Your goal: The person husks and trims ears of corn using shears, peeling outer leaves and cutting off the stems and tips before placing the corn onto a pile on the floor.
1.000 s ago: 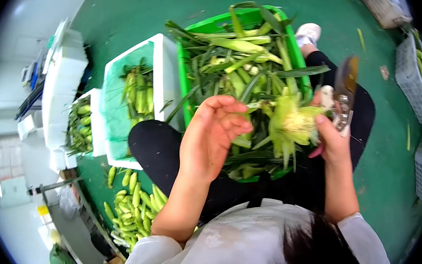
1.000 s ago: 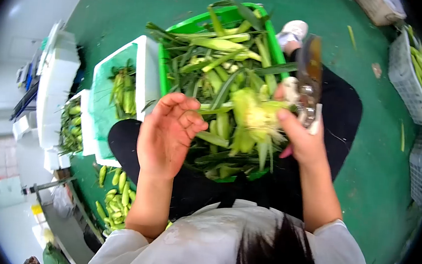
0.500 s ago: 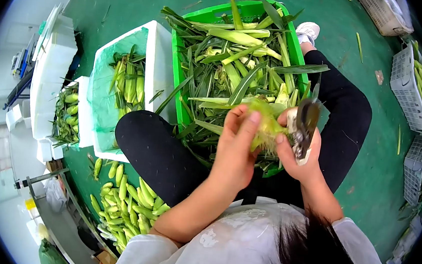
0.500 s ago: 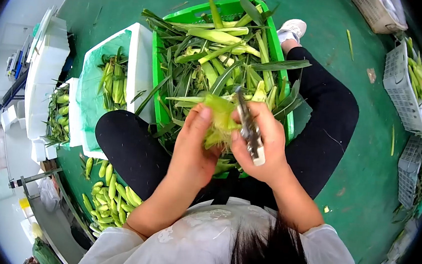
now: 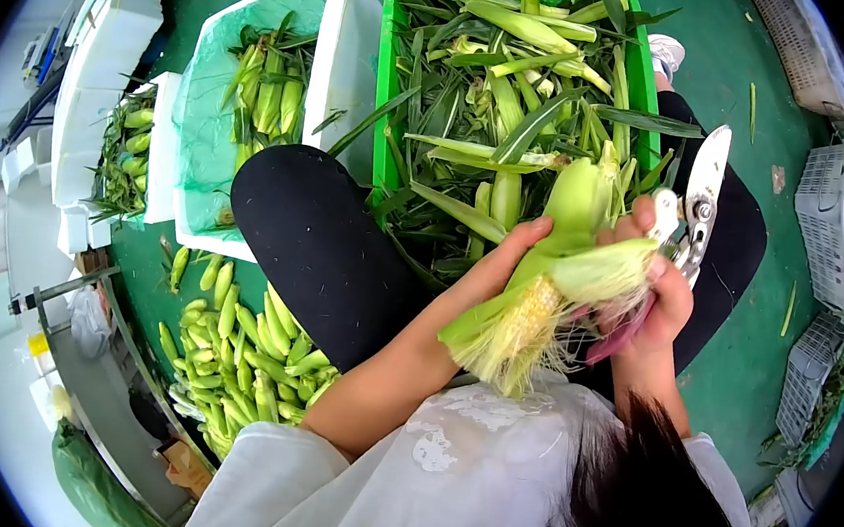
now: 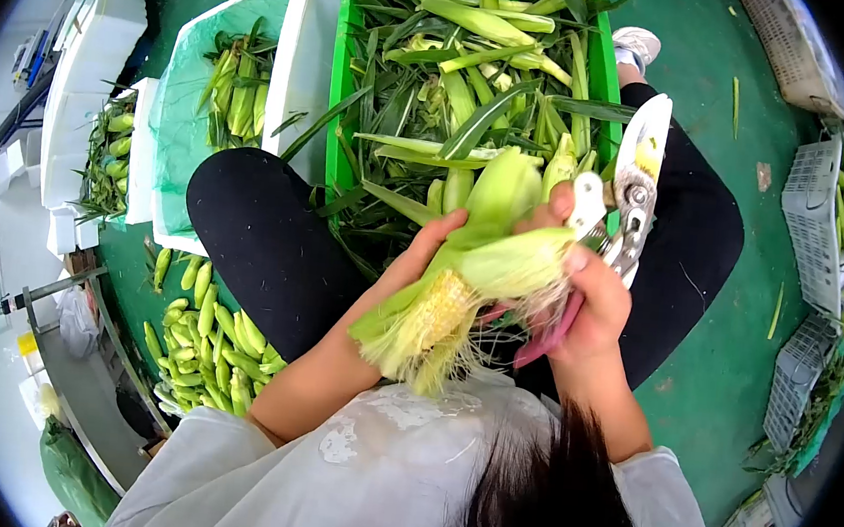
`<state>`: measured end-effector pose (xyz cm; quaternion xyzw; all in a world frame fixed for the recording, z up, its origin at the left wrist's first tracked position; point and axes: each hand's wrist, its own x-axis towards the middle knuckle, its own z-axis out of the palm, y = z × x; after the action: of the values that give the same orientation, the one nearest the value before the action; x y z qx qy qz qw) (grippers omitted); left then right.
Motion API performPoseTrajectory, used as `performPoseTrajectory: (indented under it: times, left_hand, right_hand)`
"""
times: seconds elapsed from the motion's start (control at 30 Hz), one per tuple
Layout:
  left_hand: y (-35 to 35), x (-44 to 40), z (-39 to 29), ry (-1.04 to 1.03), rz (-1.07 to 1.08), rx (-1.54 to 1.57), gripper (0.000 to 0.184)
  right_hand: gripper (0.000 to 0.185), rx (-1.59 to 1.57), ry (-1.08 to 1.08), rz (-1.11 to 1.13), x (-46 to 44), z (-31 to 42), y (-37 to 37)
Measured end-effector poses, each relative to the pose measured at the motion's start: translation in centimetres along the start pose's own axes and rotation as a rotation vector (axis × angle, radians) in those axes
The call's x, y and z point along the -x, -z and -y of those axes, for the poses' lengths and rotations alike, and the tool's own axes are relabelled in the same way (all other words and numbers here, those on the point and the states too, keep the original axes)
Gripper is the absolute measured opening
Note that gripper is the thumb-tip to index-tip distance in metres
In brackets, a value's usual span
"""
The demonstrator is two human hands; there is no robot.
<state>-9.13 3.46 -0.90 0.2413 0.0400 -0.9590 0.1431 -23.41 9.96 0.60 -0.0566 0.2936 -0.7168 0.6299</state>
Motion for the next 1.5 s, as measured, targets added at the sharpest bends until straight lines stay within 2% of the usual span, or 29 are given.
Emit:
performPoseTrajectory:
  times: [0.07,0.13,0.2,0.3,0.33,0.37,0.4,0.43,0.5,0.53,0.57,0.6,0.63,0.7,0.77,0.83,0.9,0.97,1.03,1.1,1.17,1.2,1.27,1.3,1.33,1.43,1.47,1.5]
  left_hand:
    - [-0.1,-0.4,-0.3,-0.001,0.081,0.071,0.056]
    - [0.6,-0.6,-0.4,-0.010,0.148,0.049,0.056]
    - [0.5,-0.6,-0.6,-0.018,0.054,0.054,0.058]
    - [1.3,-0.6,-1.4,-0.082,-0.123,-0.068,0.057]
    - [1.7,-0.6,-1.9,-0.109,-0.180,-0.096,0.054]
    - [1.8,-0.3,-2.5,-0.142,-0.239,-0.122,0.051]
    - [0.5,0.9,-2.8,-0.117,-0.369,-0.169,0.056]
    - [1.1,0.5,-3.0,-0.378,-0.345,-0.355,0.054]
    - [1.8,0.8,-3.9,-0.837,-0.319,-0.621,0.055]
    - [2.0,1.5,-4.6,-1.033,-0.289,-0.700,0.059]
    - [1.9,3.5,-6.4,-1.083,-0.164,-0.764,0.068]
    - [1.0,5.3,-7.5,-1.239,-0.167,-0.802,0.071]
    - [0.2,7.3,-8.2,-1.393,-0.175,-0.841,0.075]
    - [0.7,13.7,-9.9,-1.372,-0.032,-0.517,0.066]
    - [4.1,20.7,-11.3,-1.457,-0.039,-0.325,0.068]
    - [8.3,27.3,-11.4,-1.445,-0.146,-0.090,0.065]
    - [15.4,33.6,-9.6,-1.308,-0.784,-0.039,0.054]
    - [23.3,38.8,-6.2,-0.914,-1.336,-0.116,0.037]
    - [28.9,42.2,-0.5,-1.123,-1.385,0.183,0.033]
    - [36.5,49.2,5.8,-1.184,-1.446,0.580,0.030]
    - [40.6,53.8,11.5,-1.558,-1.552,0.834,0.055]
    - [37.1,52.6,9.9,-1.789,-1.779,0.936,0.063]
    - [33.6,49.9,6.5,-2.062,-2.066,0.780,0.071]
    - [34.2,49.0,5.4,-2.089,-2.110,0.513,0.069]
    - [31.3,45.0,0.6,-2.092,-2.088,0.161,0.064]
    - [28.7,32.6,-15.1,-1.734,-1.436,-0.706,0.045]
    - [27.7,27.4,-20.4,-1.620,-1.144,-0.616,0.042]
    - [27.2,22.5,-26.0,-1.492,-0.877,-0.793,0.033]
  right_hand:
    - [0.036,-0.083,0.023,0.043,-0.6,0.0,0.1]
    - [0.037,-0.024,0.015,0.077,-0.8,0.2,0.2]
    - [0.041,0.034,0.007,0.155,-0.6,0.7,0.1]
    - [0.035,0.875,0.245,0.241,0.1,1.1,1.0]
    - [0.037,1.132,0.364,0.476,-0.2,1.4,0.5]
    - [0.043,1.411,0.370,0.626,-0.2,1.5,-0.6]
    - [0.050,1.489,0.240,0.796,-0.4,1.2,-1.3]
    - [0.052,1.495,0.253,0.878,-0.4,0.7,-1.7]
    - [0.048,1.421,0.140,0.798,-0.3,0.4,-1.4]
    - [0.047,1.147,0.065,0.557,0.8,-0.2,-0.6]
    - [0.047,0.868,-0.025,0.326,1.5,-0.7,-0.1]
    - [0.051,0.699,0.022,0.225,1.2,-0.8,-0.6]
    - [0.056,0.675,0.056,0.150,0.8,-0.7,-1.0]
    - [0.056,0.605,0.074,0.128,-0.1,-0.8,-0.6]
    - [0.053,0.542,0.075,0.140,-0.9,-1.8,-0.3]
    - [0.049,0.527,0.001,0.102,-1.0,-3.2,0.0]
    - [0.046,0.557,-0.104,0.092,-1.2,-4.4,0.9]
    - [0.043,0.564,-0.211,0.061,-1.4,-5.5,1.8]
    - [0.042,0.606,-0.318,0.070,-1.8,-6.2,3.1]
    - [0.042,0.619,-0.397,0.025,-2.1,-6.4,3.8]
    - [0.042,0.595,-0.454,0.011,-2.1,-6.2,5.5]
    - [0.043,0.561,-0.523,-0.003,-1.7,-6.1,5.9]
    - [0.048,0.405,-0.675,-0.060,-0.7,-5.5,8.5]
    - [0.052,0.286,-0.760,-0.113,-0.1,-5.2,10.2]
    - [0.053,0.275,-0.808,-0.173,0.4,-5.1,10.8]
    - [0.055,0.373,-0.874,-0.272,0.4,-5.8,9.6]
    - [0.055,0.394,-0.883,-0.294,0.3,-6.0,9.3]
    - [0.056,0.410,-0.886,-0.318,0.3,-6.1,9.1]
